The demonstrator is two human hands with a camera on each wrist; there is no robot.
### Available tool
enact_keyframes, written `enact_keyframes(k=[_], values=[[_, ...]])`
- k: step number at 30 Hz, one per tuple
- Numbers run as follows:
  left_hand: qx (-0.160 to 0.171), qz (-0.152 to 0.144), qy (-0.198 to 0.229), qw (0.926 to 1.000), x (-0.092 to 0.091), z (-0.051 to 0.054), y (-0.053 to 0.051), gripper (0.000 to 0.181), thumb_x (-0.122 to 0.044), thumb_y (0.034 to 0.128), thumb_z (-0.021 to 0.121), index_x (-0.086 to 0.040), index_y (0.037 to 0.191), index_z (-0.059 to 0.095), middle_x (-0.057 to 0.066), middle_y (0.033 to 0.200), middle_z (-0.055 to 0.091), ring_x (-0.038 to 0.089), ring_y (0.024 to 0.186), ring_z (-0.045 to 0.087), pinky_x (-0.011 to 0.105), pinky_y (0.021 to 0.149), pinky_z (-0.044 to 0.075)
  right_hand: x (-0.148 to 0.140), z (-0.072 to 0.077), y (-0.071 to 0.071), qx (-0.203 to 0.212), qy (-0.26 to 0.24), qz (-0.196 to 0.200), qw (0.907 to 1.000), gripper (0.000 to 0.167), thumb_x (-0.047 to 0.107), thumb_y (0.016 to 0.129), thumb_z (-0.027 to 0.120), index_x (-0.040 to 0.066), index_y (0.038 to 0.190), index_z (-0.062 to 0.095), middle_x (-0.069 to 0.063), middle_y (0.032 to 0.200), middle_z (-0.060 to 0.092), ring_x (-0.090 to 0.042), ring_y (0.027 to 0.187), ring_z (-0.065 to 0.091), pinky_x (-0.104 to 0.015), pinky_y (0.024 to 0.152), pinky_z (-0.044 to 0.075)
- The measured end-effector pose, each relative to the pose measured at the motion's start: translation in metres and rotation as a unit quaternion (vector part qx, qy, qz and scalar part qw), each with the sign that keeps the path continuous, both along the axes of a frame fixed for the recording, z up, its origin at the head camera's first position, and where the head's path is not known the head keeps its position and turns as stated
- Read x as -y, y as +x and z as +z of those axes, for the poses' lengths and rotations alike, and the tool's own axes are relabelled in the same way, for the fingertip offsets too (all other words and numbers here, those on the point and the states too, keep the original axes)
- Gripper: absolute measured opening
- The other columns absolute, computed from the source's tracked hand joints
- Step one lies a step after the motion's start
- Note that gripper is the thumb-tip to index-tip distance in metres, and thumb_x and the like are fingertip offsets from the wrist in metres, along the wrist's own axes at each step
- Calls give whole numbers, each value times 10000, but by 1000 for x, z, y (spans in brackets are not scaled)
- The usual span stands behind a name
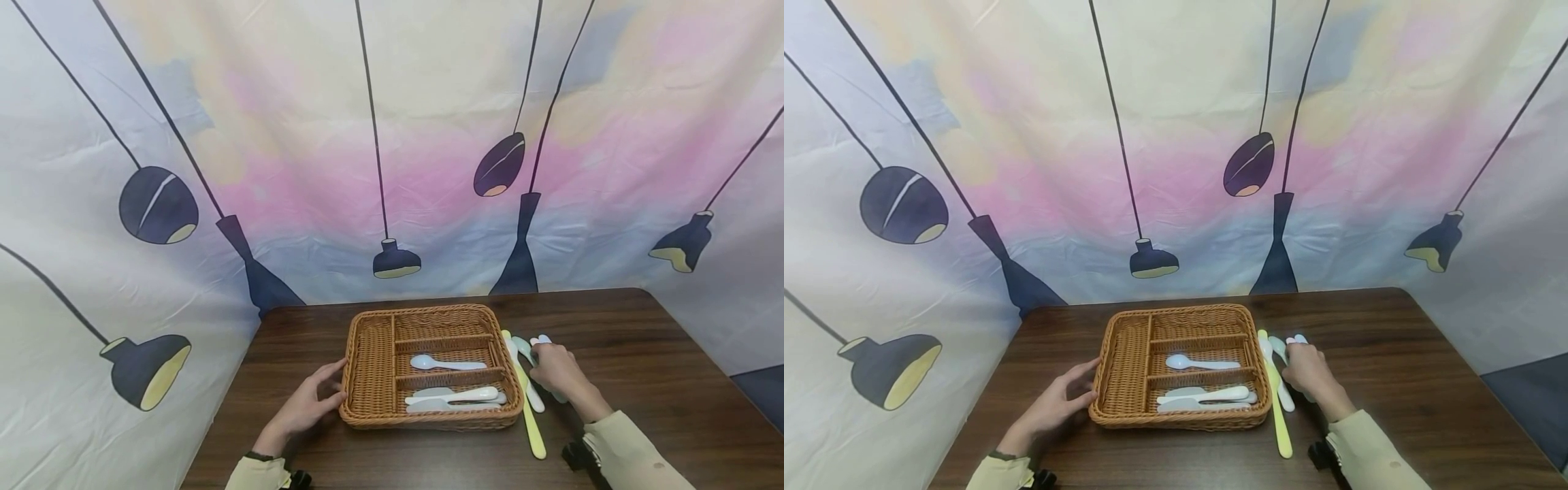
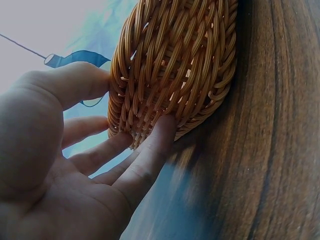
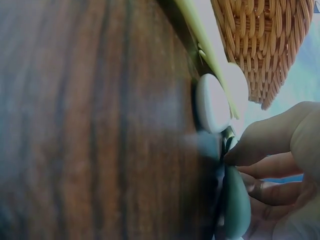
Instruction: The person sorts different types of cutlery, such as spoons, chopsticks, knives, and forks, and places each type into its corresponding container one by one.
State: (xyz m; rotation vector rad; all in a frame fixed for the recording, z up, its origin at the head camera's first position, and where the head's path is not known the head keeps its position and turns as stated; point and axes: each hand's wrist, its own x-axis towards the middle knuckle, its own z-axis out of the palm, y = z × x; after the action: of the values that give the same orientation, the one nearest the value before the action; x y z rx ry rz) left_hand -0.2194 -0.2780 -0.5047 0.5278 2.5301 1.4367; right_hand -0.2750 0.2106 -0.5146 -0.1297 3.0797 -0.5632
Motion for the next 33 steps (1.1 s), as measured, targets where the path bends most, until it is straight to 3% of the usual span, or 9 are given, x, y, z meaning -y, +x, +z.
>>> enact_keyframes(k=[6,9,14,19,27,33], values=[[22,27,-58,10000,0,0,0,646,-203,965,628,-83,1524,328,230,1496,363,297,1128,595,321,852,508,-3,4,1,135,-139,-166,9997,369,41,738,695,-89,1082,666,-243,963,676,-293,776,600,-477,695,476],[37,134,-164,9998,0,-1,0,647,-218,958,640,-108,1521,342,196,1495,380,271,1121,600,299,861,500,-5,6,2,229,-190,-269,9992,390,43,749,695,-98,1110,654,-261,1003,670,-305,809,610,-487,704,487],[-25,135,-268,9995,1,-2,-1,647,-244,956,642,-107,1518,351,191,1484,395,248,1104,606,275,856,493,-8,10,2,170,-230,-282,9992,375,53,739,702,-90,1084,667,-202,928,685,-291,792,611,-507,738,463],[-57,121,-314,9994,0,-2,-1,641,-247,960,637,-97,1516,353,198,1479,399,243,1101,611,296,858,496,-12,14,3,-142,-284,-180,9993,363,57,730,697,-78,1066,676,-134,860,692,-265,754,617,-493,712,455],[-71,241,-405,9989,0,-1,-2,647,-268,952,647,-115,1514,364,165,1479,413,221,1095,616,304,880,488,-7,26,2,-449,-491,-29,9978,386,64,772,670,-74,1132,659,-154,908,686,-191,659,554,-397,598,440],[-170,160,-403,9989,0,-1,-2,642,-254,961,635,-88,1514,354,201,1475,406,238,1099,617,348,889,490,1,35,2,-595,-528,24,9968,368,71,783,659,-45,1132,664,-141,918,662,-201,677,527,-404,626,431]])
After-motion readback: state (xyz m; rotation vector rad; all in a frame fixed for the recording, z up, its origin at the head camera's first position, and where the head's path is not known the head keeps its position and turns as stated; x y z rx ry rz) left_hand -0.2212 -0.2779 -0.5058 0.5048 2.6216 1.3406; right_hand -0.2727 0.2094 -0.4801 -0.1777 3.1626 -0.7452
